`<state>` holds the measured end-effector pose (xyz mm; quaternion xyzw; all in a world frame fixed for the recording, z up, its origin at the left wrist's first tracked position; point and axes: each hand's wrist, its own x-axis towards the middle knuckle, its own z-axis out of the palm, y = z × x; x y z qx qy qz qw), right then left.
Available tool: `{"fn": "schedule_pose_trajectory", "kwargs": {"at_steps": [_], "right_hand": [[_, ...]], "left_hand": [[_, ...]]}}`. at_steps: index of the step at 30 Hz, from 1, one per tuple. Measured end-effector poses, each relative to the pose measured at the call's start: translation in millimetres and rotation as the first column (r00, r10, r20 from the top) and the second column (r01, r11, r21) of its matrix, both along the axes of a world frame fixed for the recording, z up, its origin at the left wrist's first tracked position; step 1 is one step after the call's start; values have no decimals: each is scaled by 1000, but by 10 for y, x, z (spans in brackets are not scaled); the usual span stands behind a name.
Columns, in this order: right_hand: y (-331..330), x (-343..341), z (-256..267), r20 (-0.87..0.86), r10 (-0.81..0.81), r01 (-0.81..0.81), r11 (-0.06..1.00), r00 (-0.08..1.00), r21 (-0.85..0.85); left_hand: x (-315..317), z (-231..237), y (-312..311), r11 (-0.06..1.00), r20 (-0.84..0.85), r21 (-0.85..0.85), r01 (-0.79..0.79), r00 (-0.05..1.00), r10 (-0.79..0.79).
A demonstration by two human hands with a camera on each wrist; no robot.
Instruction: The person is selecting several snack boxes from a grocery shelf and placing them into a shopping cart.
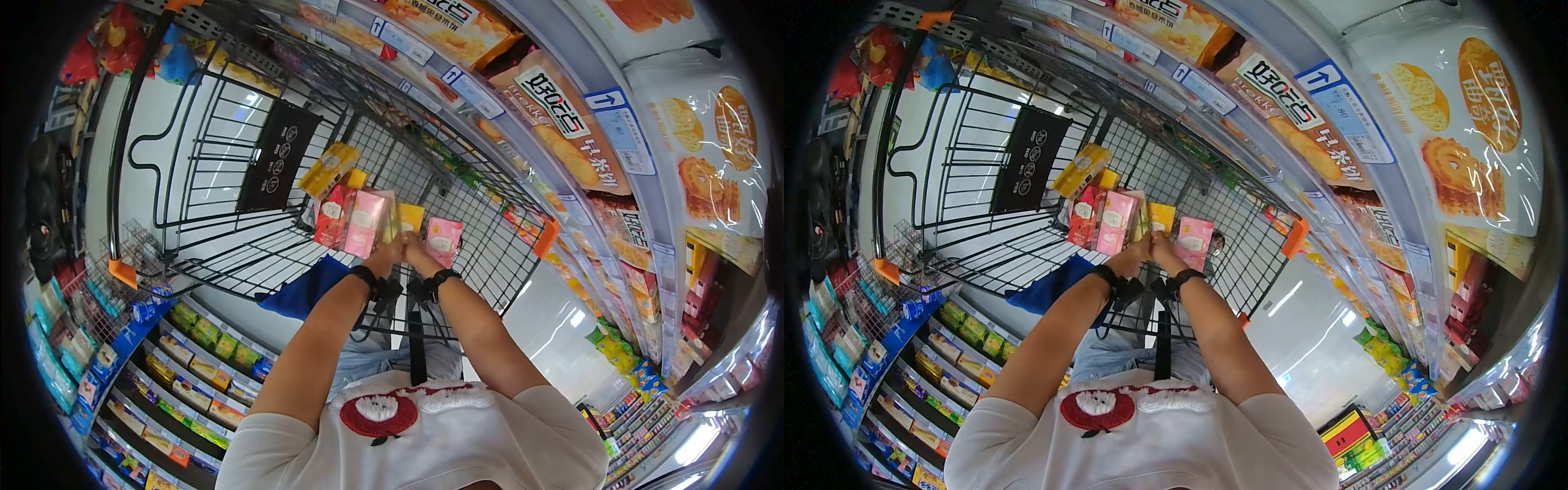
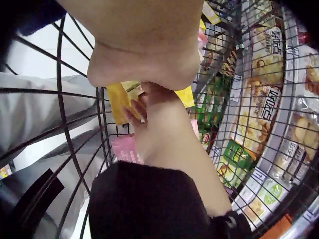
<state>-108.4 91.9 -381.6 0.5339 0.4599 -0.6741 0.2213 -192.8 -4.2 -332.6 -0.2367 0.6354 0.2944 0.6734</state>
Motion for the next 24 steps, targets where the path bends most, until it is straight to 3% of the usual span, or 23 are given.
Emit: {"fn": "schedule_pose_trajectory", "kwargs": {"at_steps": [2, 5, 8, 9, 11, 12, 13, 14, 15, 16, 17, 18, 19, 20, 21, 22, 24], "right_hand": [[-77, -109, 355, -162, 270, -235, 950, 949, 205], [-40, -170, 467, -71, 47, -52, 996, 996, -76], [-172, -32, 14, -92, -215, 198, 967, 972, -163], [-175, -93, 148, -39, -307, 303, 950, 951, -77], [-177, -189, 409, 42, -487, 481, 870, 872, 106], [-201, -105, 216, 46, -581, 578, 814, 813, 57], [-224, -43, 18, 56, -667, 667, 745, 743, 8], [-244, 24, -156, 71, -743, 746, 665, 666, -40], [-247, -19, -6, 129, -306, 265, 927, 943, 264], [-247, -104, 310, 328, 176, -321, 826, 928, 464], [-258, -122, 376, 438, 352, -545, 694, 827, 471], [-283, -53, 292, 553, 482, -730, 511, 680, 453], [-293, -53, 171, 521, 441, -669, 614, 731, 419], [-296, -9, 33, 492, 393, -598, 706, 777, 380], [-240, 13, 44, 414, 394, -546, 756, 820, 362], [-135, 61, 64, 335, 389, -495, 801, 858, 336], [39, 66, 275, 165, 337, -366, 908, 927, 204]], "left_hand": [[58, -143, -73, 998, 26, 52, -43, 999, 41], [133, -48, 11, 997, -112, -76, 27, 993, -36], [162, -89, 51, 992, -149, -114, 48, 987, -64], [209, -202, 53, 991, -158, -125, 54, 985, -74], [329, -496, 48, 981, -179, -182, 73, 978, -106], [291, -408, 84, 970, -184, -226, 94, 973, -137], [310, -309, 203, 909, -201, -415, 46, 969, -141], [201, -63, 256, 903, -197, -427, 49, 969, -146], [113, 139, 288, 897, -193, -439, 53, 969, -152], [85, 231, 293, 890, -188, -452, 57, 970, -157], [84, 246, 221, 976, -263, -217, -16, 964, -42], [59, 247, 81, 996, -308, 35, -81, 947, 88], [24, 246, -51, 948, -319, 288, -132, 921, 225], [-4, 222, -178, 893, -475, 421, 158, 877, 69], [-24, 181, -301, 756, -637, 483, 443, 770, -44], [-17, 132, -354, 553, -785, 466, 691, 611, -102], [-175, 609, -194, 603, -682, 469, 645, 699, -216]]}}
